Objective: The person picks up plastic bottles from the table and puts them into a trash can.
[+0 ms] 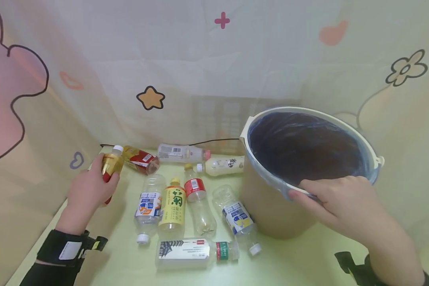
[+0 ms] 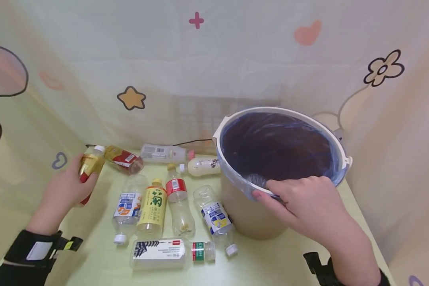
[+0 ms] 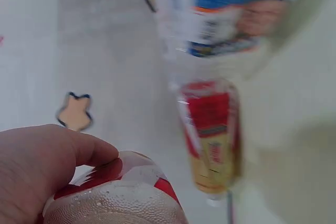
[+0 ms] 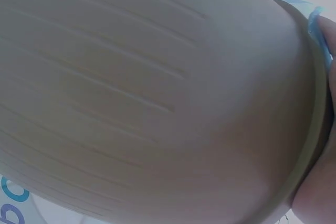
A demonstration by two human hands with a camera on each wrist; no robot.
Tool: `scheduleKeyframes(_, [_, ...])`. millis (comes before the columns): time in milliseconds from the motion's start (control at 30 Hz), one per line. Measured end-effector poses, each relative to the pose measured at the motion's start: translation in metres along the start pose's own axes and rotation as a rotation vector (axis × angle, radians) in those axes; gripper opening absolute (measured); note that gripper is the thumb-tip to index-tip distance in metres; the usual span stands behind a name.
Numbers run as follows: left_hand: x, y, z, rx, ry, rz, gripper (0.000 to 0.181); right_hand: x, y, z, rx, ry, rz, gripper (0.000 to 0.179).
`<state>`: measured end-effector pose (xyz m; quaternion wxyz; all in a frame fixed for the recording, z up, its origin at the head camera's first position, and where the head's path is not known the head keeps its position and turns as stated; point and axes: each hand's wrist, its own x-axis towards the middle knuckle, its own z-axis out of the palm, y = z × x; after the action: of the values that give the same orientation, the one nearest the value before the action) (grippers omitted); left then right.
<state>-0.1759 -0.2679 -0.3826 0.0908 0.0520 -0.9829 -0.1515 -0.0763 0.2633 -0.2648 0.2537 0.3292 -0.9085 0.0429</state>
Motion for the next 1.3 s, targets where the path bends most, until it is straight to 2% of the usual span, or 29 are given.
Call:
scheduleKeyframes(67, [0.004,0.018,-0.013,-0.027,0.019,0.022,0.072,0.0,0.0,0.0,-0.006,-0.012,0.013,0.038])
scheduleKeyframes(200, [0.012,0.066,-0.04,-0.076,0.067,0.079,0.071,0.002,-0.001,-0.002,-0.01,-0.038,0.049,0.04])
scheduleKeyframes(333, [0.017,0.117,-0.064,-0.108,0.135,0.179,0.07,0.003,-0.002,-0.002,-0.01,-0.074,0.084,0.041])
scheduleKeyframes(433, [0.02,0.154,-0.074,-0.147,0.18,0.268,0.069,0.002,-0.002,-0.002,-0.006,-0.074,0.089,0.042])
scheduleKeyframes(633, [0.024,0.215,-0.079,-0.202,0.223,0.398,0.071,0.001,-0.001,-0.001,-0.004,-0.015,0.028,0.043])
scheduleKeyframes(733, [0.025,0.239,-0.078,-0.215,0.24,0.46,0.072,0.003,0.0,0.0,0.007,-0.001,0.002,0.041])
scheduleKeyframes(967, [0.018,0.29,-0.072,-0.285,0.289,0.656,0.073,0.009,-0.002,0.0,0.03,0.002,-0.018,0.041])
scheduleKeyframes(1167, [0.009,0.329,-0.076,-0.259,0.271,0.703,0.075,0.019,-0.006,0.003,0.054,-0.069,0.015,0.043])
scheduleKeyframes(1300, [0.006,0.347,-0.076,-0.292,0.25,0.735,0.075,0.022,-0.007,0.006,0.057,-0.086,0.02,0.043])
